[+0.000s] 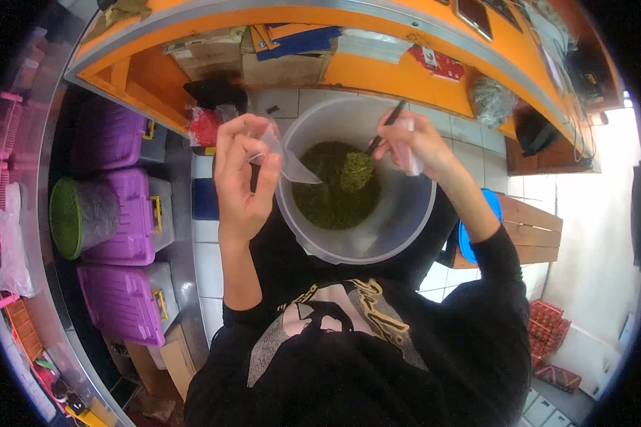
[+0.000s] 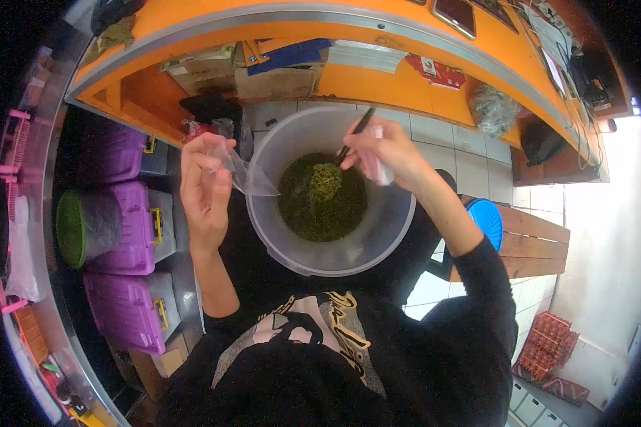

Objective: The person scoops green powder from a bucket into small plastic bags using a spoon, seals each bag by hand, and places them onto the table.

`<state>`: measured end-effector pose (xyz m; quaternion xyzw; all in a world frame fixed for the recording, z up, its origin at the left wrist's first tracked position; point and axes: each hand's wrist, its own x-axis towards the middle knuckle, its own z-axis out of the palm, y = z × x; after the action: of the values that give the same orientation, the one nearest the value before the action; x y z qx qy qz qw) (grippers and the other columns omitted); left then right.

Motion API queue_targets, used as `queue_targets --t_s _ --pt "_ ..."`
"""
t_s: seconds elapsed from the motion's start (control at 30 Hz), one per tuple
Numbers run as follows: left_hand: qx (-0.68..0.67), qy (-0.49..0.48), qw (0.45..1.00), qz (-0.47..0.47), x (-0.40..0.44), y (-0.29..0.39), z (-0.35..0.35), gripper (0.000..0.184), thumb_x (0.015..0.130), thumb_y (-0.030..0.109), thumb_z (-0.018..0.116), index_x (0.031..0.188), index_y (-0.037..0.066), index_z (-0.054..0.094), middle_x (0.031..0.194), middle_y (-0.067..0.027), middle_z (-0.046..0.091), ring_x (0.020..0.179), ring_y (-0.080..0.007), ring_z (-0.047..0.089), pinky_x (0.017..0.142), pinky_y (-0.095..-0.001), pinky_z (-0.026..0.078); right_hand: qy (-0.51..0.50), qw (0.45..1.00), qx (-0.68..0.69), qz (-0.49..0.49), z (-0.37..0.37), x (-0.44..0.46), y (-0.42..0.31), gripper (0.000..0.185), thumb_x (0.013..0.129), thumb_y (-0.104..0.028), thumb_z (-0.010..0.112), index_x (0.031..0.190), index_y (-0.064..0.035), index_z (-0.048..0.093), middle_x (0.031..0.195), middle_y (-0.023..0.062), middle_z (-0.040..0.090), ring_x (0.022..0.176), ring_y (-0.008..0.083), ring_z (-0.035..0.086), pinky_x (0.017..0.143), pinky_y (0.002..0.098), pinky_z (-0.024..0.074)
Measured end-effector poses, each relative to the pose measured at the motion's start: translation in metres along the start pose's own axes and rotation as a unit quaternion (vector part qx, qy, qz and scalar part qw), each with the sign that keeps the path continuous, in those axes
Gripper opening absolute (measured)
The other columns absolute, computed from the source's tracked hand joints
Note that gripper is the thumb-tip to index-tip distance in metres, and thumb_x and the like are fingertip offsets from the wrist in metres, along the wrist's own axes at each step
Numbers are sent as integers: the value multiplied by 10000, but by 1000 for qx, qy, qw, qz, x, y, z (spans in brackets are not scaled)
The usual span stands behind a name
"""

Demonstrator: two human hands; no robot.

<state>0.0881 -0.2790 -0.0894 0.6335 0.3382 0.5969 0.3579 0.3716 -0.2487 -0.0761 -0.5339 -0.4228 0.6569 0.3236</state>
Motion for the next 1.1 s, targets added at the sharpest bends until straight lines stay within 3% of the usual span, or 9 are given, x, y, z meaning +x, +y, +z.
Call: queue_targets --t_s 0.23,0.4,0.53,0.6,0.7,0.77,0.87,1.03,1.1 --pt "63 -55 996 10 0 5 22 160 797 52 661 866 27 518 1070 -132 533 989 -236 545 862 -325 435 69 994 70 -48 -3 -39 -7 167 868 -98 627 985 -13 542 849 159 660 649 192 676 421 233 459" --pt "26 -95 995 -14 -11 2 51 469 721 6 735 1068 47 423 1102 -150 518 978 -264 558 890 -349 446 95 990 84 -66 -13 -49 -14 171 871 -110 632 986 -16 546 851 165 662 649 187 675 416 229 451" --pt "53 -143 988 35 -18 -5 69 757 706 -54 746 1247 73 232 1214 -194 435 1024 -229 528 950 -388 426 133 970 98 -178 -6 -60 -32 147 885 -96 618 994 -20 556 840 151 668 624 161 662 408 216 431" --pt "52 -142 987 48 -19 -8 77 764 708 -57 742 1252 79 223 1223 -196 427 1022 -232 532 945 -389 430 155 960 85 -217 6 -64 -32 135 891 -90 612 996 -22 562 839 141 672 613 151 655 408 211 425" --pt "73 -137 985 77 -18 -14 86 779 716 -67 732 1264 89 200 1239 -202 411 1008 -238 538 930 -385 439 151 950 -23 -271 25 -69 -25 113 897 -70 608 990 -22 567 844 122 680 616 147 655 415 205 423" --pt "95 -136 982 92 -18 -16 88 786 721 -74 725 1269 94 187 1246 -206 404 995 -239 540 921 -382 444 143 854 -247 -435 35 -71 -18 190 838 11 654 1014 43 591 854 108 691 627 150 654 552 246 511" --pt "68 -133 987 57 -19 -22 86 772 735 -81 711 1265 97 178 1241 -207 403 1008 -248 531 918 -380 446 186 831 -237 -468 33 -80 -19 297 783 31 688 1069 19 607 886 121 688 650 175 652 634 275 528" --pt "116 -89 983 108 -15 -24 87 708 748 -75 707 1236 99 224 1210 -202 424 1001 -259 543 882 -380 465 197 856 -326 -349 26 -88 -27 468 704 3 732 1144 -110 620 1028 132 629 744 253 644 655 326 526" --pt "143 -91 978 123 -10 -15 89 677 735 -59 727 1213 91 271 1187 -200 443 981 -264 552 865 -373 470 200 788 -443 -378 36 -90 -28 449 720 -33 734 1146 -109 615 977 110 600 723 276 632 637 349 524"
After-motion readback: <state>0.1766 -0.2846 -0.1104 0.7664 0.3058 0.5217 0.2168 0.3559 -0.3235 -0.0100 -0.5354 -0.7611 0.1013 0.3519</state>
